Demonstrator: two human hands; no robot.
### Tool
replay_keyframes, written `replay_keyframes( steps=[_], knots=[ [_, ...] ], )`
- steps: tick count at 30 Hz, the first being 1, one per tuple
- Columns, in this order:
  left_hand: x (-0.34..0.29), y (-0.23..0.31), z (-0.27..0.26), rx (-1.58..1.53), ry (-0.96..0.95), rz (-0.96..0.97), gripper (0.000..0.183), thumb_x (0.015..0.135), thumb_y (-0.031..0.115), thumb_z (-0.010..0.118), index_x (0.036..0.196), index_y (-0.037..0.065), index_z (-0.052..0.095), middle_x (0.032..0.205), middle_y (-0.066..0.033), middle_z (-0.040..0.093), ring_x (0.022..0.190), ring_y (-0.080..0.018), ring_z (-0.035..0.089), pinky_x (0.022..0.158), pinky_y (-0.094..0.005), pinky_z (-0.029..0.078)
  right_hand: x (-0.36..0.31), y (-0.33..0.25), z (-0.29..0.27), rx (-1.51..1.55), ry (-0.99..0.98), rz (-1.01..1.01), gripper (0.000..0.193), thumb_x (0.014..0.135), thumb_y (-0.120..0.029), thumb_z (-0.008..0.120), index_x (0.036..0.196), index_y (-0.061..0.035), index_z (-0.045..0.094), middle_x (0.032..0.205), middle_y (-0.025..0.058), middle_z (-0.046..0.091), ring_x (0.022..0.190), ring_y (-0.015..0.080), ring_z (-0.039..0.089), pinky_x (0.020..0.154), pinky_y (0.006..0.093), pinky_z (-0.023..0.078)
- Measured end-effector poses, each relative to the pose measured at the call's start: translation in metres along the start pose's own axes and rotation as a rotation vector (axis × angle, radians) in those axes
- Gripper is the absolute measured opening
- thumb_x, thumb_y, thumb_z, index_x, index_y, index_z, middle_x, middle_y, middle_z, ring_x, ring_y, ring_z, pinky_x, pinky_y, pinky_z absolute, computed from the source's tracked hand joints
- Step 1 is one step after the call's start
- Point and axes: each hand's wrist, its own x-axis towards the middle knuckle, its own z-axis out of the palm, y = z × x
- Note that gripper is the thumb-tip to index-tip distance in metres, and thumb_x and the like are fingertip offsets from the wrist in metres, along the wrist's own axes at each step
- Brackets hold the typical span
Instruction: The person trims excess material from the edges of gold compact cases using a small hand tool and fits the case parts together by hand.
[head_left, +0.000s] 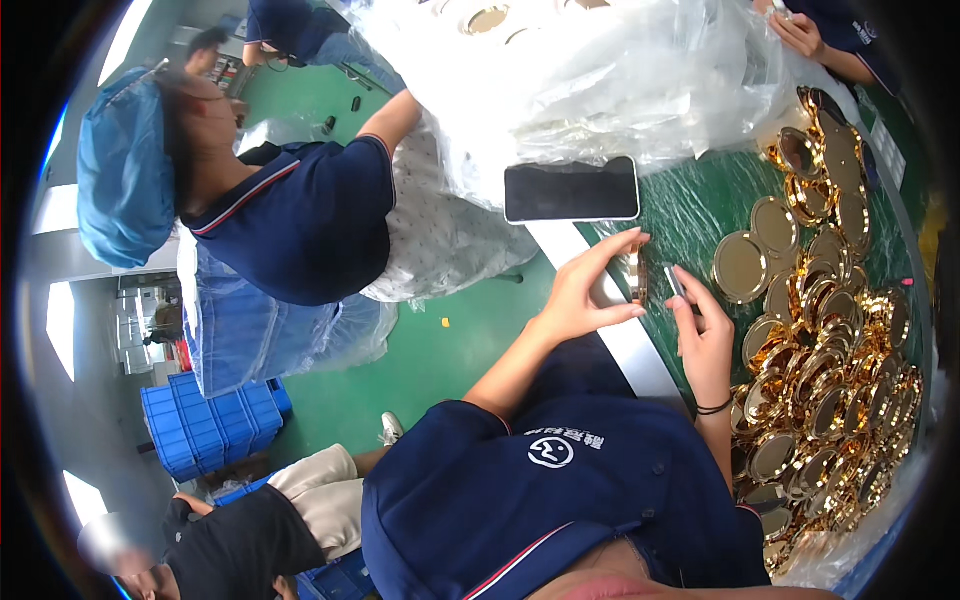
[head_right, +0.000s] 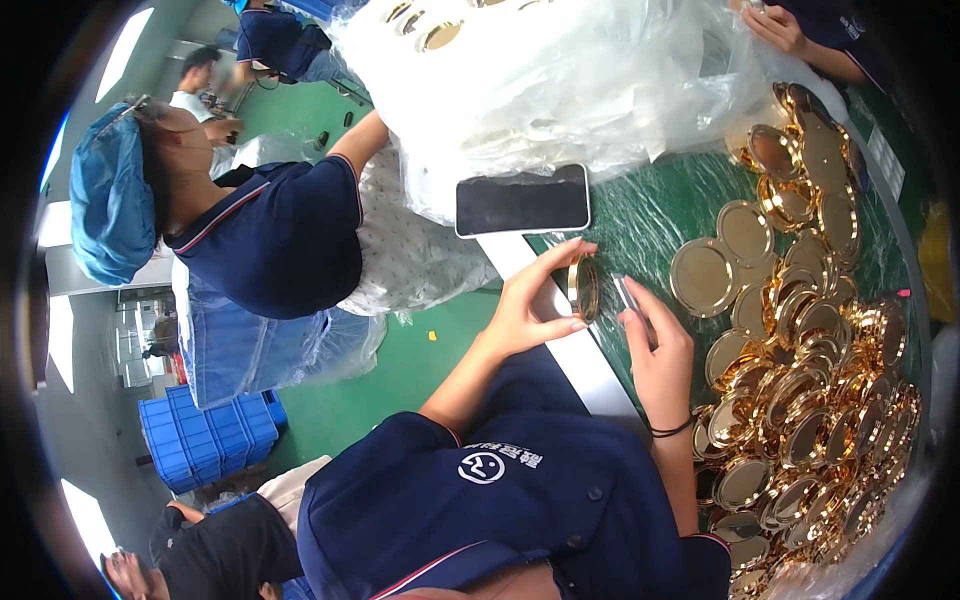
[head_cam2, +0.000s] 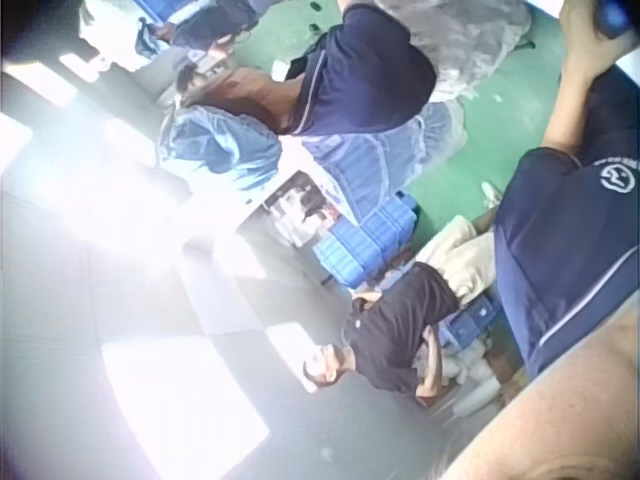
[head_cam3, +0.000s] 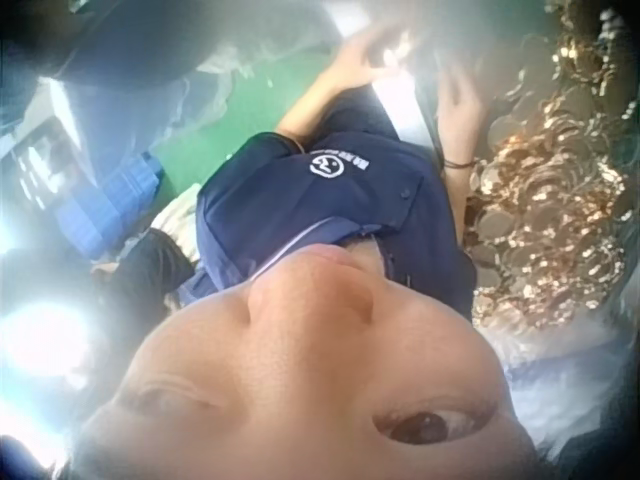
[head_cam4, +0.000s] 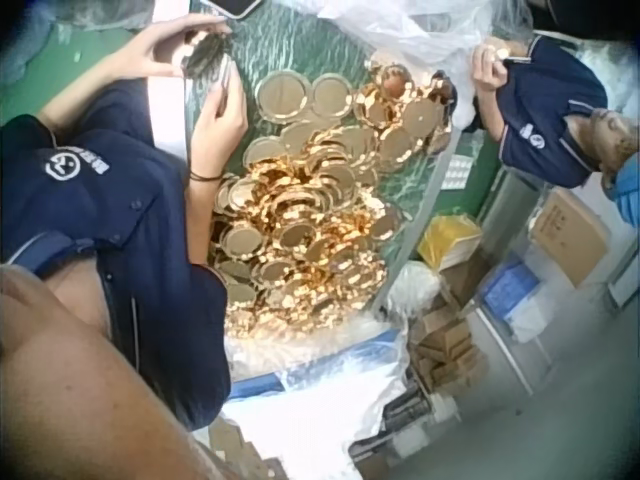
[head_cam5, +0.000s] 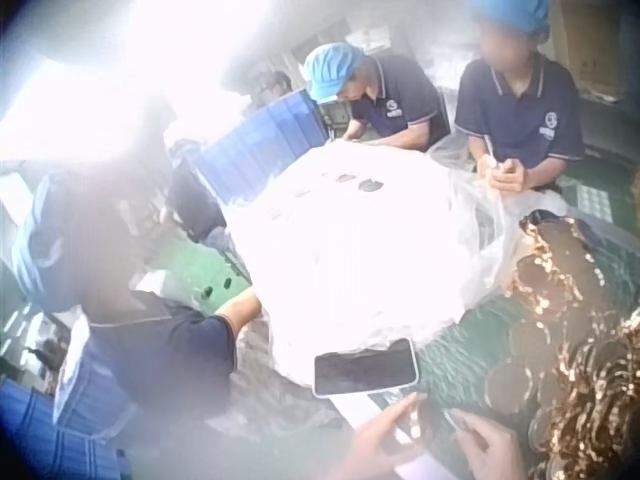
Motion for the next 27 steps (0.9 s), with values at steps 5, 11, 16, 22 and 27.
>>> replay_keyframes(
  steps=[5,11,16,22,27],
  knots=[
    [0.005,-0.002,-0.001,0.137,-0.025,0.069,0.074,0.065,0.023,0.073,0.128,-0.001,0.043,0.126,-0.0165,0.051,0.118,-0.0276,0.048,0.100,-0.0369,0.035,0.002,0.002,-0.002,0.067,0.030,-0.028,0.031,0.085,-0.001,0.055,0.115,-0.0010,0.057,0.093,0.0102,0.064,0.074,0.0105,0.060,0.064,0.0236,0.047],
    [0.006,0.003,0.002,0.181,0.031,0.109,0.071,0.061,0.026,0.076,0.124,0.005,0.048,0.126,-0.0134,0.052,0.115,-0.0298,0.051,0.094,-0.0360,0.042,0.002,0.001,-0.002,0.077,0.021,-0.013,0.031,0.084,0.000,0.056,0.116,-0.0020,0.058,0.087,0.0072,0.063,0.069,0.0069,0.054,0.059,0.0224,0.044],
    [0.003,0.003,0.005,0.224,0.017,0.079,0.070,0.064,0.025,0.075,0.125,0.006,0.046,0.124,-0.0120,0.054,0.112,-0.0293,0.053,0.092,-0.0356,0.043,-0.002,0.003,-0.004,0.125,0.010,0.013,0.032,0.085,0.000,0.055,0.117,-0.0012,0.057,0.092,0.0070,0.063,0.072,0.0060,0.054,0.059,0.0206,0.044],
    [0.000,-0.006,0.010,0.070,0.084,0.050,0.073,0.066,0.020,0.075,0.128,0.000,0.042,0.126,-0.0142,0.051,0.116,-0.0257,0.049,0.097,-0.0350,0.038,-0.003,-0.004,-0.006,0.138,0.007,0.054,0.032,0.085,0.000,0.055,0.117,-0.0015,0.057,0.090,0.0067,0.062,0.069,0.0055,0.054,0.057,0.0201,0.043],
    [0.001,-0.010,0.005,0.067,0.085,0.089,0.076,0.062,0.017,0.076,0.129,-0.001,0.042,0.125,-0.0150,0.053,0.115,-0.0249,0.052,0.097,-0.0333,0.039,0.001,-0.004,-0.003,-0.050,0.035,-0.076,0.030,0.084,-0.002,0.056,0.114,-0.0070,0.059,0.086,0.0084,0.061,0.064,0.0149,0.055,0.058,0.0265,0.044]
  ],
)
